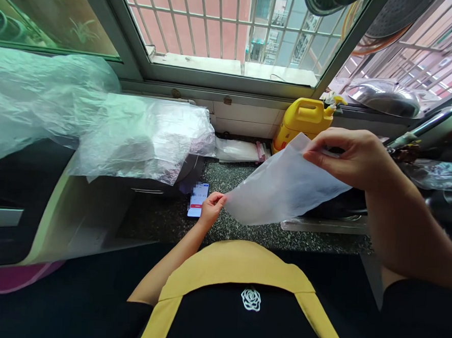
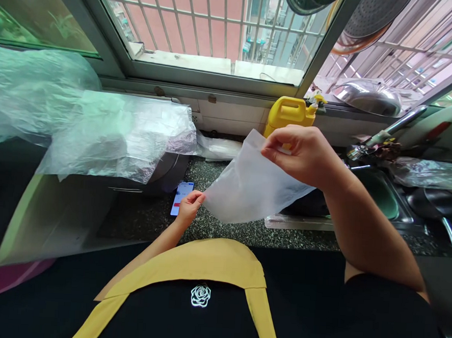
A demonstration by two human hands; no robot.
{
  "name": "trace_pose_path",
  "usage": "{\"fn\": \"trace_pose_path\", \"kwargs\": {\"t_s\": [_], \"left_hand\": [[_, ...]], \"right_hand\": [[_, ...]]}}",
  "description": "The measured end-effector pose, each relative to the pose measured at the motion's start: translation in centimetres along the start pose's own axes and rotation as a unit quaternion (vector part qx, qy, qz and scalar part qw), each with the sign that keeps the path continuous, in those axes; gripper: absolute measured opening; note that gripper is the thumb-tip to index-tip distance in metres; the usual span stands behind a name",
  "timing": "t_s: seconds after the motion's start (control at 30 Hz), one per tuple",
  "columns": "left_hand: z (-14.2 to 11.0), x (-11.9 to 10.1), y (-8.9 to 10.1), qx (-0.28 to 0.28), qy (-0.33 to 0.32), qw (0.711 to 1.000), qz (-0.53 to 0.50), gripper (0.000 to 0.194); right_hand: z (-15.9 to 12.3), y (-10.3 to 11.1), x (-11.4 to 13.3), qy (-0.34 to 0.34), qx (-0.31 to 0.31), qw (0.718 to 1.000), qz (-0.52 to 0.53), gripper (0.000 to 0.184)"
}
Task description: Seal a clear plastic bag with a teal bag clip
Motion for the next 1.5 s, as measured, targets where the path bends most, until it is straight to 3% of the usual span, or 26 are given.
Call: {"fn": "trace_pose_path", "kwargs": {"t_s": [0.1,0.3,0.37,0.47,0.6,0.67,0.8,0.93,1.23,1.5], "left_hand": [[0.4,-0.1,-0.6,0.021,0.009,1.000,0.016,0.042],[-0.1,2.4,-1.8,0.057,0.057,0.997,0.004,0.042],[0.2,1.8,-2.2,0.072,0.054,0.996,0.010,0.040],[1.1,-2.9,-2.4,0.063,-0.018,0.997,0.042,0.041],[1.6,-14.3,-4.9,0.113,-0.211,0.970,0.047,0.035],[1.6,-18.9,-6.4,0.138,-0.266,0.953,0.032,0.034],[2.1,-23.8,-8.9,0.182,-0.317,0.931,0.021,0.024],[2.7,-24.9,-9.2,0.214,-0.329,0.920,0.012,0.027],[3.6,-25.1,-6.6,0.181,-0.305,0.933,0.050,0.031],[4.0,-24.1,-4.0,0.154,-0.299,0.942,-0.001,0.025]], "right_hand": [[-0.2,0.4,-0.2,-0.006,-0.002,1.000,-0.007,0.012],[-0.6,0.3,-0.9,-0.016,0.008,0.999,-0.031,0.013],[-0.5,-0.3,-1.1,-0.021,0.021,0.999,-0.030,0.014],[-0.1,-1.4,-1.2,-0.024,0.051,0.998,-0.023,0.016],[0.6,-2.9,-0.8,-0.017,0.080,0.996,-0.020,0.015],[0.9,-3.6,-0.3,-0.008,0.090,0.995,-0.028,0.015],[1.4,-4.6,0.3,0.013,0.108,0.993,-0.050,0.020],[1.5,-4.6,-0.3,0.011,0.103,0.993,-0.058,0.021],[0.6,-5.0,-2.5,0.003,0.129,0.992,-0.001,0.020],[-1.3,-3.2,-3.2,-0.032,0.090,0.995,-0.007,0.019]]}}
Point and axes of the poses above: each hand's wrist, its own z-axis towards the middle knuckle, its own y-axis out of the back of the hand, x = y × z, the point moved 9 cm from there along z, towards the middle knuckle, and after that the axes turned 7 degrees about x, right-handed, at the moved point
